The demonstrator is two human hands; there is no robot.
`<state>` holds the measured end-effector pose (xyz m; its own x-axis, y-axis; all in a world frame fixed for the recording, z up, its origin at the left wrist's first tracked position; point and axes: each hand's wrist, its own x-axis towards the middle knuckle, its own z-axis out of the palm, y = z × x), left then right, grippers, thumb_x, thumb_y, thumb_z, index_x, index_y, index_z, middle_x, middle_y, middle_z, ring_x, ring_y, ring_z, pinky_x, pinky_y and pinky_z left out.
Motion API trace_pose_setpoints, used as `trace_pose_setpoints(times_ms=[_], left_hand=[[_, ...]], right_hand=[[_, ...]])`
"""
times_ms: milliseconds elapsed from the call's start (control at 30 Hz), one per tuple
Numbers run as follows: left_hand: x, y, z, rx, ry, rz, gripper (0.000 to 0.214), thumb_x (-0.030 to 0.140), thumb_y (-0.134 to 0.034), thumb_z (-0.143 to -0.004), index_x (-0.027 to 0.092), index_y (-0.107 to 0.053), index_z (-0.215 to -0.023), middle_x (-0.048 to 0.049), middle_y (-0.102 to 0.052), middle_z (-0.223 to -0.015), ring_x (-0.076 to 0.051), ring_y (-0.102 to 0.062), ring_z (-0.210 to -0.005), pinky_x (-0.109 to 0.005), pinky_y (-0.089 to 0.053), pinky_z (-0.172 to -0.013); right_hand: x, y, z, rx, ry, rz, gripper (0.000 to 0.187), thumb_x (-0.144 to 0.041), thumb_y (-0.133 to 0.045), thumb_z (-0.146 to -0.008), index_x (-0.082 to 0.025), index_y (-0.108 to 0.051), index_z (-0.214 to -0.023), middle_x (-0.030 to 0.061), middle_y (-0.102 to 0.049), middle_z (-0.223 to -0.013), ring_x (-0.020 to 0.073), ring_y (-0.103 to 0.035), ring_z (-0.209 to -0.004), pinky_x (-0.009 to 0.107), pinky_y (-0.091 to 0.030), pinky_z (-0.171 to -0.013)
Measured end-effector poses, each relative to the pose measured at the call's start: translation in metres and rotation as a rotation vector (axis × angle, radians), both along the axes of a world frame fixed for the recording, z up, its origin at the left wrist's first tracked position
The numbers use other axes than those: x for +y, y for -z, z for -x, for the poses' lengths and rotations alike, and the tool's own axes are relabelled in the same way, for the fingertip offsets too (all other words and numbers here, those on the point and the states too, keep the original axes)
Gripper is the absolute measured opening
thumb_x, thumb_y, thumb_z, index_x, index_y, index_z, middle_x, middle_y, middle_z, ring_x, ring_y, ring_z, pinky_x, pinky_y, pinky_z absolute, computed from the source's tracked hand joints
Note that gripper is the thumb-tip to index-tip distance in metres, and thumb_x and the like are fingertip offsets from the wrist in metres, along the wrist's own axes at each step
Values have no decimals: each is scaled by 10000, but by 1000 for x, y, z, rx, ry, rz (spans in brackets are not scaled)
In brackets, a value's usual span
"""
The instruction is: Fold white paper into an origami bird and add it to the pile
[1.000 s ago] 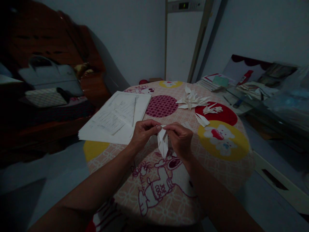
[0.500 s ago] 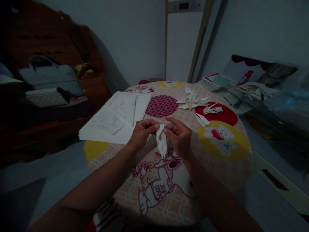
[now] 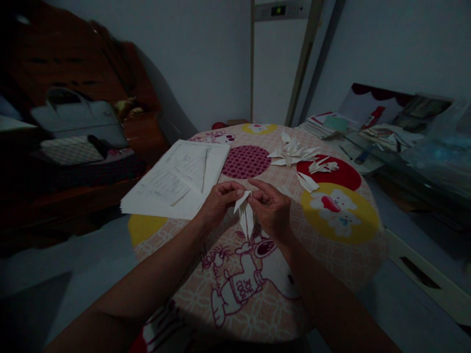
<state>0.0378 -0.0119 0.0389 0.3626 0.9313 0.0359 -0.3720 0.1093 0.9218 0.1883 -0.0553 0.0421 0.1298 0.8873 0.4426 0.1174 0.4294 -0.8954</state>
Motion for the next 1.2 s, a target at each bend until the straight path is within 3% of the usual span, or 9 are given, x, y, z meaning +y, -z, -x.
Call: trace_pose_setpoints(times_ms=[167, 300, 467, 633, 733, 967, 1200], left_hand=[[-2, -2, -2, 38, -29, -23, 289, 354, -862, -617, 135, -692, -699, -2, -654, -648, -90, -562, -568, -238, -456, -595], [-2, -4, -2, 108, -102, -131, 262, 341, -842, -629, 130, -688, -651, 5, -634, -615, -83, -527, -559, -226, -424, -586], [-1, -4, 0, 138, -106, -170, 267, 356, -837, -635, 134, -688, -644, 7, -618, -601, -83, -504, -552, -223, -396, -562], [-1, -4, 1, 172, -104, -178, 279, 376, -827, -661, 129, -700, -675, 4, -617, -603, -78, -501, -546, -219, -386, -554], [-1, -5, 2, 229, -91, -210, 273, 373, -815, -675, 125, -700, -680, -5, -626, -609, -85, -515, -548, -219, -391, -548], [-1, -5, 2, 277, -54, -232, 241, 348, -800, -703, 119, -730, -726, -22, -659, -643, -88, -538, -565, -213, -388, -541], [-1, -4, 2, 235, -30, -166, 296, 395, -831, -660, 120, -733, -708, -4, -630, -595, -70, -472, -516, -209, -349, -509]], right_hand=[[2, 4, -1, 11, -24, 4, 385, -202, -685, -784, -168, -687, -1168, -49, -595, -631, 85, -508, -511, 222, -400, -462], [1, 4, -1, 13, -40, 23, 394, -195, -687, -778, -157, -687, -1171, -51, -592, -619, 84, -510, -505, 221, -399, -469], [3, 2, -1, 105, -95, 107, 401, -222, -721, -747, -165, -696, -1144, -44, -613, -624, 93, -536, -513, 221, -425, -478], [10, 6, -5, 185, -124, 207, 178, -328, -691, -803, -163, -708, -866, -2, -655, -646, 122, -587, -556, 249, -482, -530], [13, 9, -8, 161, -137, 214, 217, -360, -686, -814, -171, -658, -710, -16, -614, -582, 116, -555, -524, 240, -462, -511], [17, 12, -14, 161, -281, 277, 253, -375, -680, -826, -171, -653, -679, -7, -639, -584, 127, -572, -512, 251, -469, -510], [16, 5, -16, 3, -235, 214, 271, -385, -699, -795, -168, -652, -641, -12, -625, -515, 117, -554, -457, 234, -442, -460]])
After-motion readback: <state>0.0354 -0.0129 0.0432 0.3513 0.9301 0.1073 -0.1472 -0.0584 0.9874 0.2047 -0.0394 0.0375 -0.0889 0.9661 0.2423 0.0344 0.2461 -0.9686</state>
